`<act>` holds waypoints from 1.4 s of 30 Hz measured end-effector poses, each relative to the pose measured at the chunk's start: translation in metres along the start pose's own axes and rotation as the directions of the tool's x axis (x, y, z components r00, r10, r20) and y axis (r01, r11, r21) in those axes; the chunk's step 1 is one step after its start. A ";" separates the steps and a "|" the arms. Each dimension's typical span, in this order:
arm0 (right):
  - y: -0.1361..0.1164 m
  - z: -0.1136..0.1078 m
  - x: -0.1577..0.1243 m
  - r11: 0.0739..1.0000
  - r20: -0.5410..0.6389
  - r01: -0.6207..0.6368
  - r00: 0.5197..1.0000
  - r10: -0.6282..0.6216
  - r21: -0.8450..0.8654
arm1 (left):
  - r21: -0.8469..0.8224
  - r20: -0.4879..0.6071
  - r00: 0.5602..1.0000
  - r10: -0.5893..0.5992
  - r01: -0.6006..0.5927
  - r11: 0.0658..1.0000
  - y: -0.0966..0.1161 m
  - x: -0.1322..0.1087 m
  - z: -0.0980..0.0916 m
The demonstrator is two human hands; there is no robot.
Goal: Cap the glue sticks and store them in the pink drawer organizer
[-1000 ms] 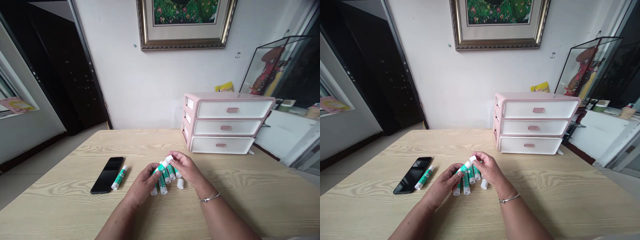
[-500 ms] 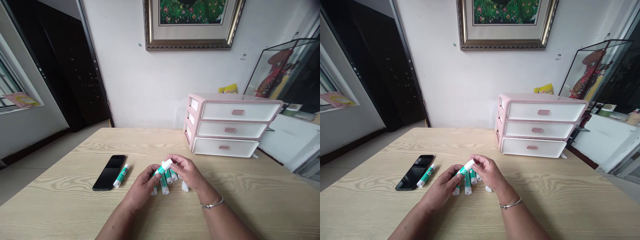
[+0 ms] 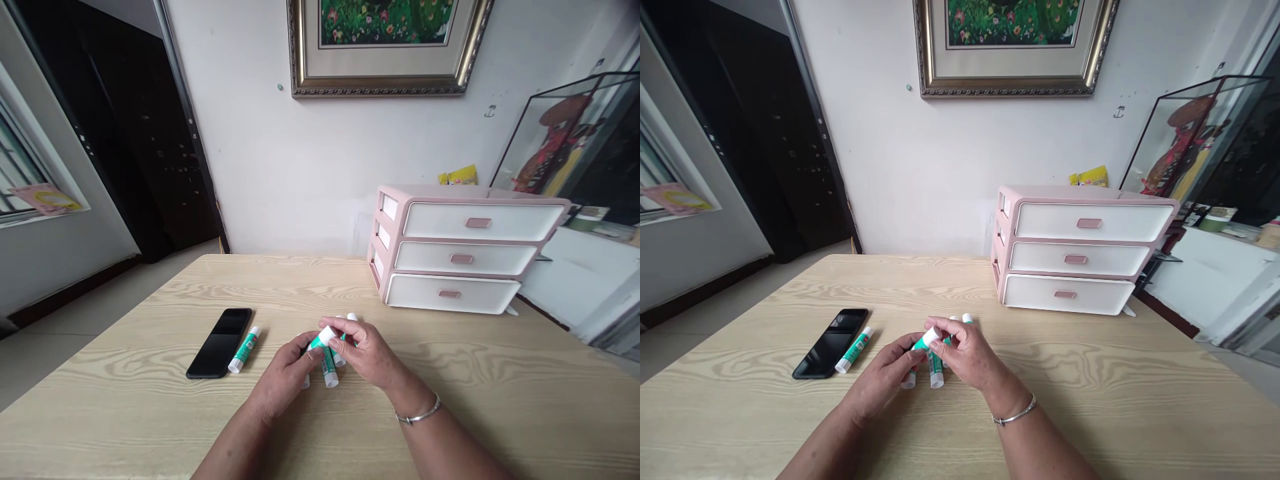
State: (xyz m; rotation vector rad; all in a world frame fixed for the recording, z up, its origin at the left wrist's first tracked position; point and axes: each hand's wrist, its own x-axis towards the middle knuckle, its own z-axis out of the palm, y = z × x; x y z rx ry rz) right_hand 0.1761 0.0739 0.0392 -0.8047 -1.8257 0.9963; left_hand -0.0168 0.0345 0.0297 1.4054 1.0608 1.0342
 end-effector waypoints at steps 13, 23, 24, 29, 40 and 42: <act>0.031 -0.041 0.008 0.912 -0.508 -0.333 0.844 0.174 -0.242 | -0.504 -0.067 0.998 -0.004 -0.030 0.863 -0.002 -0.001 -0.005; 0.027 -0.043 0.008 0.850 -0.500 -0.401 0.843 0.197 -0.342 | -0.580 -0.118 0.992 -0.047 -0.031 0.814 -0.001 0.002 -0.014; 0.027 -0.043 0.008 0.847 -0.497 -0.407 0.843 0.205 -0.342 | -0.584 -0.125 0.990 -0.057 -0.028 0.811 -0.001 0.002 -0.013; 0.032 -0.041 0.007 0.836 -0.469 -0.427 0.850 0.241 -0.344 | -0.521 -0.297 0.950 -0.097 -0.076 0.850 -0.001 0.005 -0.012; 0.030 -0.040 0.007 0.836 -0.436 -0.433 0.859 0.268 -0.338 | -0.441 -0.371 0.920 -0.128 -0.053 0.896 -0.013 0.008 -0.017; 0.028 -0.040 0.007 0.836 -0.431 -0.428 0.863 0.265 -0.343 | -0.430 -0.371 0.922 -0.109 -0.067 0.900 -0.013 0.006 -0.017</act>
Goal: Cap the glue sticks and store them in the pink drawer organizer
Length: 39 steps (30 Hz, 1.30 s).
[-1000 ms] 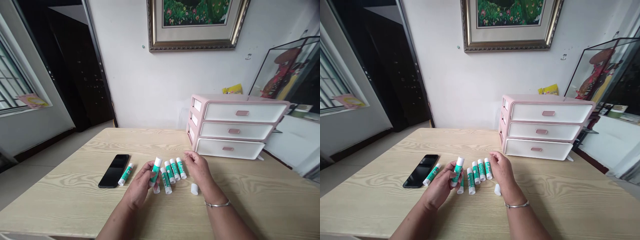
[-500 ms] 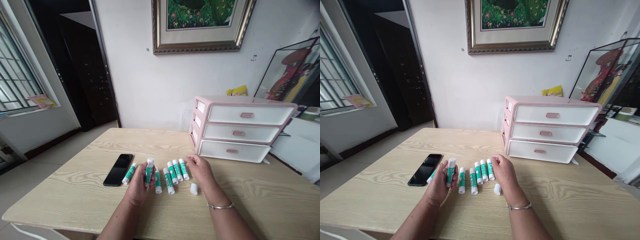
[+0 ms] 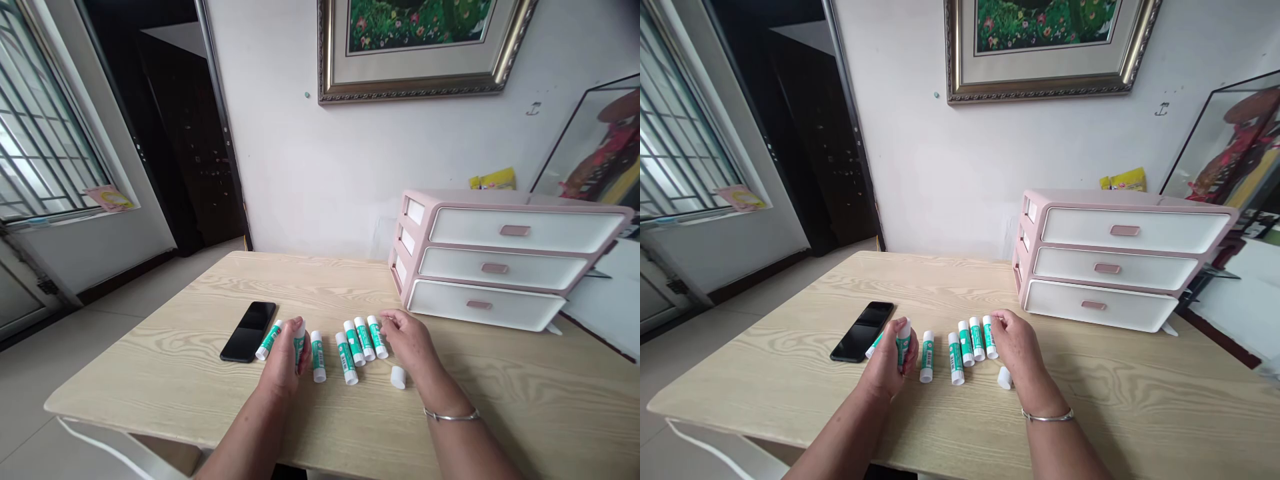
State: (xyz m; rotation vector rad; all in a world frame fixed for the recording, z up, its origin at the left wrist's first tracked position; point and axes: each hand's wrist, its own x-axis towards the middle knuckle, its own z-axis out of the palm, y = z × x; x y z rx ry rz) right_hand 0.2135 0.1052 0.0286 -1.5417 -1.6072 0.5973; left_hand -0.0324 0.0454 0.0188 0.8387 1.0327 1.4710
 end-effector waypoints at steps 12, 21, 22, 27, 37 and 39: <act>0.000 -0.007 0.002 0.997 -0.041 -0.020 0.999 0.017 -0.069 | 0.103 -0.093 0.995 0.043 -0.034 0.994 0.004 -0.001 0.003; 0.000 -0.020 0.005 0.925 0.020 -0.026 0.999 0.036 -0.380 | 0.895 -0.203 0.958 0.202 0.098 0.434 0.012 0.003 -0.013; 0.000 -0.021 0.005 0.911 0.040 -0.023 0.998 0.044 -0.413 | 0.923 -0.201 0.959 0.199 0.117 0.366 0.012 0.003 -0.014; 0.005 -0.022 0.005 0.817 0.147 0.007 0.985 0.095 -0.576 | 0.961 -0.160 0.973 0.167 0.114 0.253 0.008 0.000 -0.009; -0.003 -0.029 -0.008 0.877 0.330 -0.077 0.907 0.259 -0.475 | 0.967 -0.014 0.993 0.116 -0.017 0.255 -0.002 -0.001 -0.001; -0.003 -0.028 -0.011 0.893 0.376 -0.100 0.882 0.284 -0.439 | 0.950 0.031 0.994 0.109 -0.063 0.304 -0.004 -0.001 -0.001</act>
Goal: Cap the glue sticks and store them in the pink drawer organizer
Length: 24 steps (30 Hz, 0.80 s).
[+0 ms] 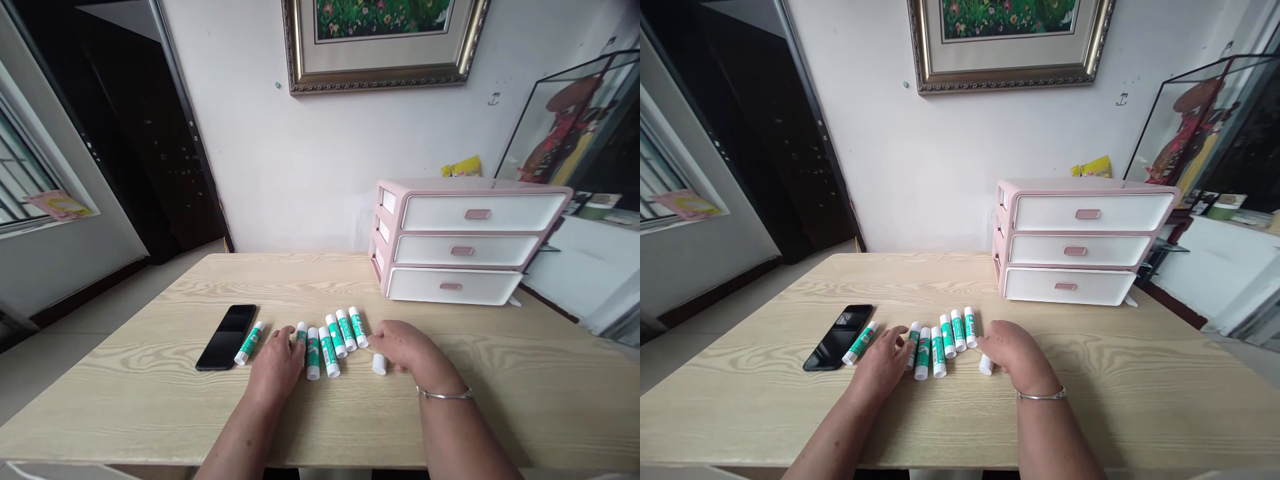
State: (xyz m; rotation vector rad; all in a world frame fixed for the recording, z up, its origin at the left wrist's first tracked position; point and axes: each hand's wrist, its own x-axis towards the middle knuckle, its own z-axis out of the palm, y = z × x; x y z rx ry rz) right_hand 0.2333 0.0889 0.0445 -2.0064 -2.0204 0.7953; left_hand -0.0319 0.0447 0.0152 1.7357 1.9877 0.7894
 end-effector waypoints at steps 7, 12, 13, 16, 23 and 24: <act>0.003 0.006 -0.001 1.000 0.118 0.022 0.993 -0.024 0.020 | 0.024 -0.175 0.984 0.045 -0.042 0.999 0.008 -0.009 -0.012; 0.005 0.011 0.000 0.998 0.130 0.046 0.990 -0.050 0.034 | 0.307 -0.400 0.916 0.011 0.123 0.944 -0.002 -0.007 -0.024; 0.006 0.012 0.001 0.999 0.120 0.044 0.992 -0.047 0.028 | 0.356 -0.401 0.916 0.011 0.145 0.923 -0.005 -0.005 -0.025; 0.008 0.012 0.005 1.000 0.116 0.023 0.993 -0.021 -0.015 | 0.463 -0.360 0.933 0.007 0.173 0.869 -0.012 -0.003 -0.026; -0.004 -0.002 -0.001 0.991 0.024 0.048 0.998 -0.051 0.124 | 0.507 -0.323 0.942 -0.091 0.254 0.824 -0.011 -0.004 -0.032; -0.007 -0.003 -0.002 0.984 -0.003 0.063 0.998 -0.064 0.166 | 0.506 -0.325 0.941 -0.095 0.257 0.823 -0.012 -0.004 -0.032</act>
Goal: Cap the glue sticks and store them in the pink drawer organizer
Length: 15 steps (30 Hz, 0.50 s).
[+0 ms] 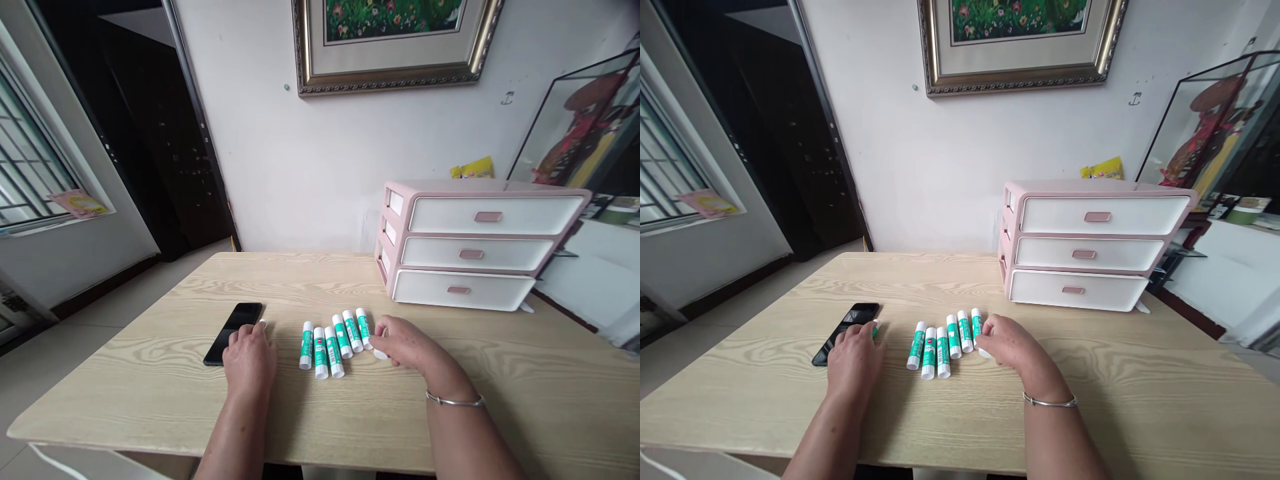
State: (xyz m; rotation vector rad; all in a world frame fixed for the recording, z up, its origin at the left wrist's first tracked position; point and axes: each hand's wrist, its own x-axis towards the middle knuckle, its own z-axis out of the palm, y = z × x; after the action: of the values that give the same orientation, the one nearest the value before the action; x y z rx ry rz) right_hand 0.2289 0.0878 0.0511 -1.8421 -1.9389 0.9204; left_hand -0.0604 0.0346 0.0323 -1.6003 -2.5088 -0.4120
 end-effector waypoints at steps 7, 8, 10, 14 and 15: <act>-0.012 0.007 0.000 0.961 -0.062 0.116 0.993 -0.104 0.251 | 0.023 0.016 1.000 -0.007 0.007 1.000 -0.003 0.002 0.005; -0.012 0.008 0.001 0.949 -0.066 0.131 0.991 -0.117 0.286 | 0.029 0.021 1.000 -0.009 0.009 1.000 -0.003 0.003 0.007; -0.013 0.011 0.003 0.918 -0.079 0.160 0.987 -0.140 0.364 | 0.030 0.043 0.999 -0.002 0.001 1.000 -0.004 0.004 0.011; -0.017 0.016 0.003 0.839 -0.074 0.179 0.984 -0.164 0.514 | -0.103 0.085 0.996 0.030 -0.021 0.994 -0.003 0.009 0.021; -0.018 0.017 0.003 0.817 -0.067 0.178 0.983 -0.169 0.549 | -0.154 0.083 0.996 0.029 -0.016 0.988 -0.003 0.011 0.023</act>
State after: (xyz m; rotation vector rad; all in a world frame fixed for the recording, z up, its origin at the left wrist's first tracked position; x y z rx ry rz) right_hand 0.2038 0.0876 0.0495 -1.3066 -1.5653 1.2391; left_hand -0.0665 0.0497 0.0127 -1.7342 -2.5753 -0.5575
